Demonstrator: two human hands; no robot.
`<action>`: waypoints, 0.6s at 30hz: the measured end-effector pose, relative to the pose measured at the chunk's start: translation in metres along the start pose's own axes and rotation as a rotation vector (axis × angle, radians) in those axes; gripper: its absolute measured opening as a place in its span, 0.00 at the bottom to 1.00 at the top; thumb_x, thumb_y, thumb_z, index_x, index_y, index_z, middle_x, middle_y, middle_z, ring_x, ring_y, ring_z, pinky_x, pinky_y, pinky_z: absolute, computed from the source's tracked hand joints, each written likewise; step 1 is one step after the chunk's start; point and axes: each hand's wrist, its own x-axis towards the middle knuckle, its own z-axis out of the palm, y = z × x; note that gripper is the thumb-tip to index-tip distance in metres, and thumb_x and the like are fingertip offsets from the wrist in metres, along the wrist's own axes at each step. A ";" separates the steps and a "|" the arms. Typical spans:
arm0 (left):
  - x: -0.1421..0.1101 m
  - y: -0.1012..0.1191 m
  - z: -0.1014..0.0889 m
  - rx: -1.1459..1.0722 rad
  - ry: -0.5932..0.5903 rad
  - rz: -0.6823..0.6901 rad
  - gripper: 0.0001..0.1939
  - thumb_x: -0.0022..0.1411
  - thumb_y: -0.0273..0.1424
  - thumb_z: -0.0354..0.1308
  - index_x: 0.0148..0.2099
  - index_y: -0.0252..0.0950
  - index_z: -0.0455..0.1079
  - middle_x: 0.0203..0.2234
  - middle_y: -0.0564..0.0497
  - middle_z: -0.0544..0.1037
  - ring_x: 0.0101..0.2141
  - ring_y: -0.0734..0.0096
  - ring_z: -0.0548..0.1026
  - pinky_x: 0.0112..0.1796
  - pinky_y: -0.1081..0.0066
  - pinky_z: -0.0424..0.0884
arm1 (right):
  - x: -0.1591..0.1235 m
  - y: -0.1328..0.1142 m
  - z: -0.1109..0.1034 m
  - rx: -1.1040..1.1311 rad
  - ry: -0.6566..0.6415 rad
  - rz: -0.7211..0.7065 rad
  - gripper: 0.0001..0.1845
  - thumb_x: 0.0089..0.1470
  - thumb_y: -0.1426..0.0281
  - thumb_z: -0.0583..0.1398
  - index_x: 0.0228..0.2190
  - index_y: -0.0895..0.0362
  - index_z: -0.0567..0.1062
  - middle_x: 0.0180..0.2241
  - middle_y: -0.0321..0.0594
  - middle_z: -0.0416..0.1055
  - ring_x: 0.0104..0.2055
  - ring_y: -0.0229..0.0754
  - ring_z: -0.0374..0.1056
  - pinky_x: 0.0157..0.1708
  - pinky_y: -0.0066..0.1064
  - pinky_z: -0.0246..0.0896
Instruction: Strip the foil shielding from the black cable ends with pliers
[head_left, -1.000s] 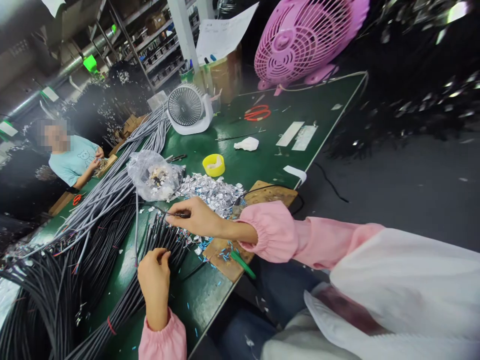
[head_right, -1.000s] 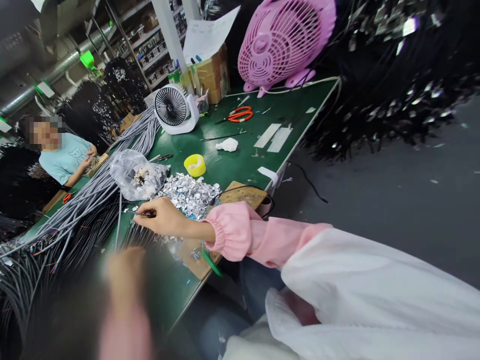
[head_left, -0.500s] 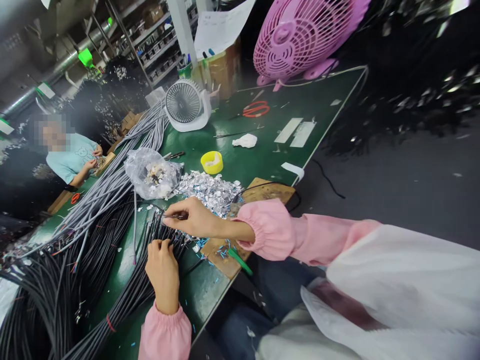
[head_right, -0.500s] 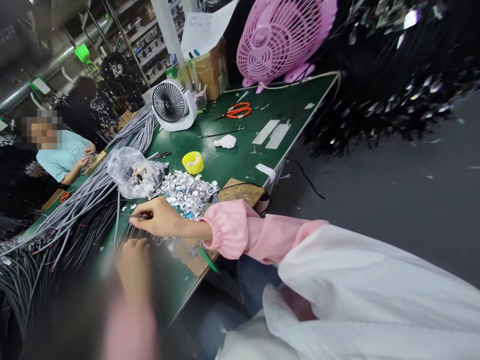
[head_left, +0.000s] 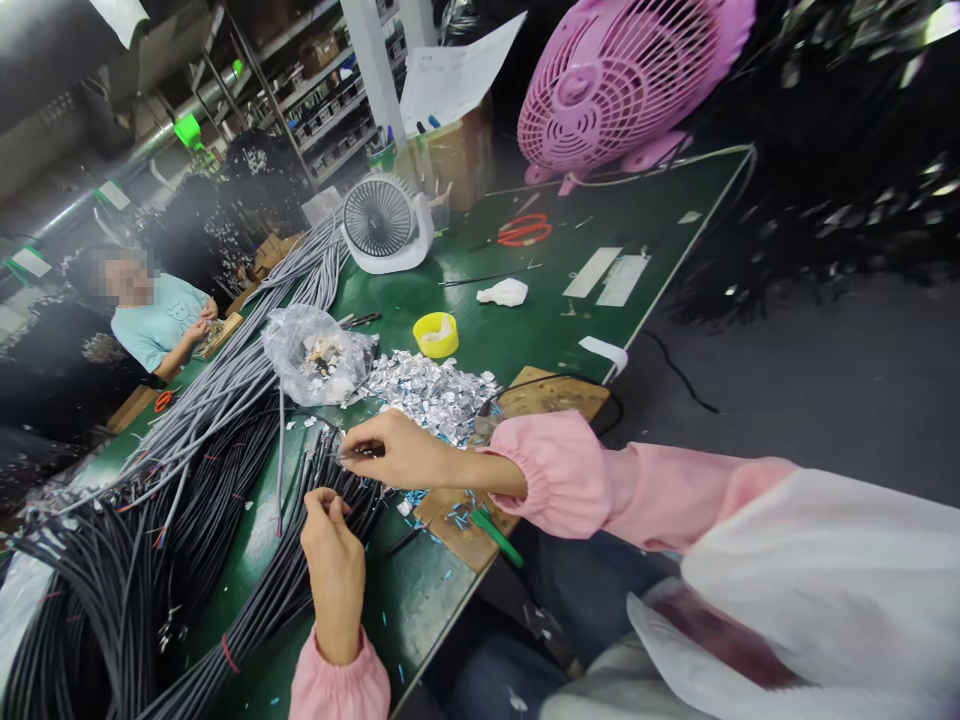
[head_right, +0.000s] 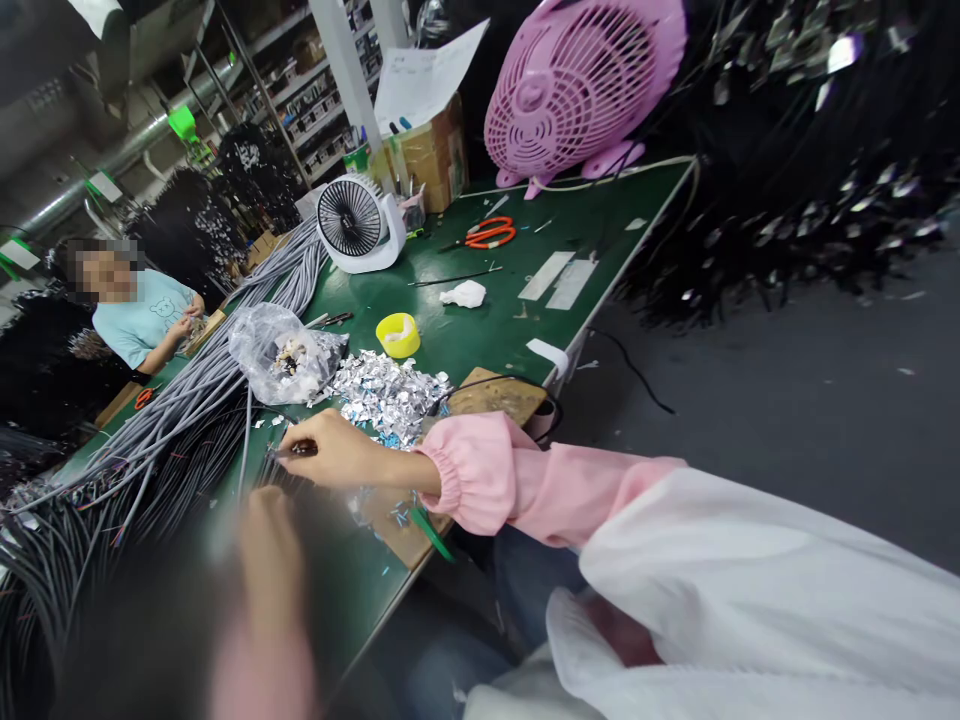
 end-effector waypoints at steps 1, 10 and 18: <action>0.000 0.000 -0.002 -0.035 0.006 -0.006 0.11 0.63 0.29 0.40 0.36 0.33 0.63 0.27 0.45 0.73 0.25 0.67 0.72 0.28 0.67 0.67 | 0.000 0.000 0.000 -0.045 -0.032 -0.002 0.07 0.44 0.77 0.59 0.26 0.61 0.78 0.17 0.31 0.63 0.20 0.29 0.53 0.22 0.21 0.49; -0.003 0.014 -0.019 -0.221 0.233 0.060 0.16 0.61 0.39 0.46 0.35 0.34 0.71 0.25 0.47 0.76 0.26 0.69 0.73 0.27 0.71 0.68 | -0.004 -0.002 0.006 0.025 -0.030 -0.022 0.13 0.44 0.77 0.60 0.36 0.60 0.76 0.18 0.30 0.65 0.20 0.30 0.57 0.24 0.21 0.53; -0.002 0.021 -0.022 -0.163 0.257 0.199 0.17 0.62 0.35 0.46 0.28 0.35 0.71 0.21 0.48 0.73 0.23 0.71 0.72 0.25 0.74 0.67 | -0.008 0.001 0.011 0.025 -0.058 -0.108 0.08 0.44 0.79 0.57 0.26 0.60 0.77 0.21 0.34 0.71 0.21 0.31 0.61 0.24 0.22 0.55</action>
